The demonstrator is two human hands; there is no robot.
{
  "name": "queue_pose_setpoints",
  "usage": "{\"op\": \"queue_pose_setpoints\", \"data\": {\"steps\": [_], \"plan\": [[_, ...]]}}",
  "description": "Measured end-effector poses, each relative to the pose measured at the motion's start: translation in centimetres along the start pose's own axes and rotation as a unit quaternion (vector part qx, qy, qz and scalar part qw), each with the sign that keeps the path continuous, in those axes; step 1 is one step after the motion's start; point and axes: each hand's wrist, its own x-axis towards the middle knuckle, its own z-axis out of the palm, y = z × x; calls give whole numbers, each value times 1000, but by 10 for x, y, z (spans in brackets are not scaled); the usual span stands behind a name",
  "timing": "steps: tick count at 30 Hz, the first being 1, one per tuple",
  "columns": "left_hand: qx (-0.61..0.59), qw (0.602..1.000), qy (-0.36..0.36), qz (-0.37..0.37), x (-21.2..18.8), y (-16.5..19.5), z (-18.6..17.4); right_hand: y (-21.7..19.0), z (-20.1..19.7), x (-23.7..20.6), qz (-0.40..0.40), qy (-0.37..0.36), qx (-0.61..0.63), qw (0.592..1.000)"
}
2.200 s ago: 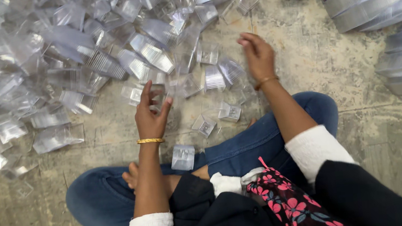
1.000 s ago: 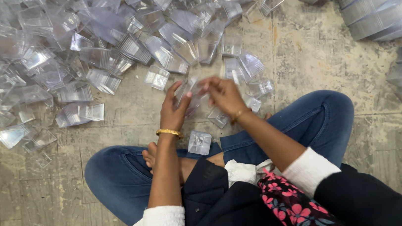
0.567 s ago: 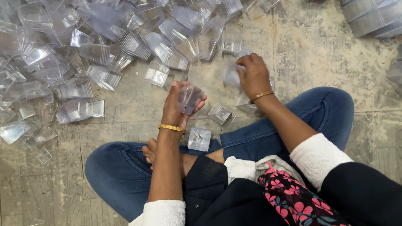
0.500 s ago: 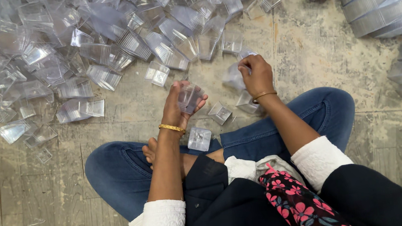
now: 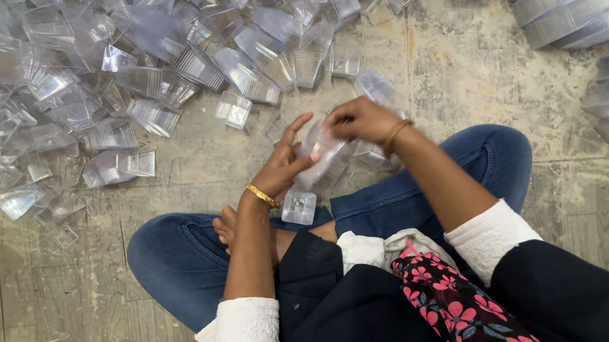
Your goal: The person sits on the floor among a large pile of clear plastic cups and repeatedly picks up loose cups, nests them together, and sets the growing stacks aside with the other finished stacks.
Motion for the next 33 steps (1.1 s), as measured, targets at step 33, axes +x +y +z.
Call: {"op": "queue_pose_setpoints", "data": {"steps": [33], "plan": [[-368, 885, 214, 188, -9, -3, -41, -12, 120, -97, -175, 60, -167, 968]]}}
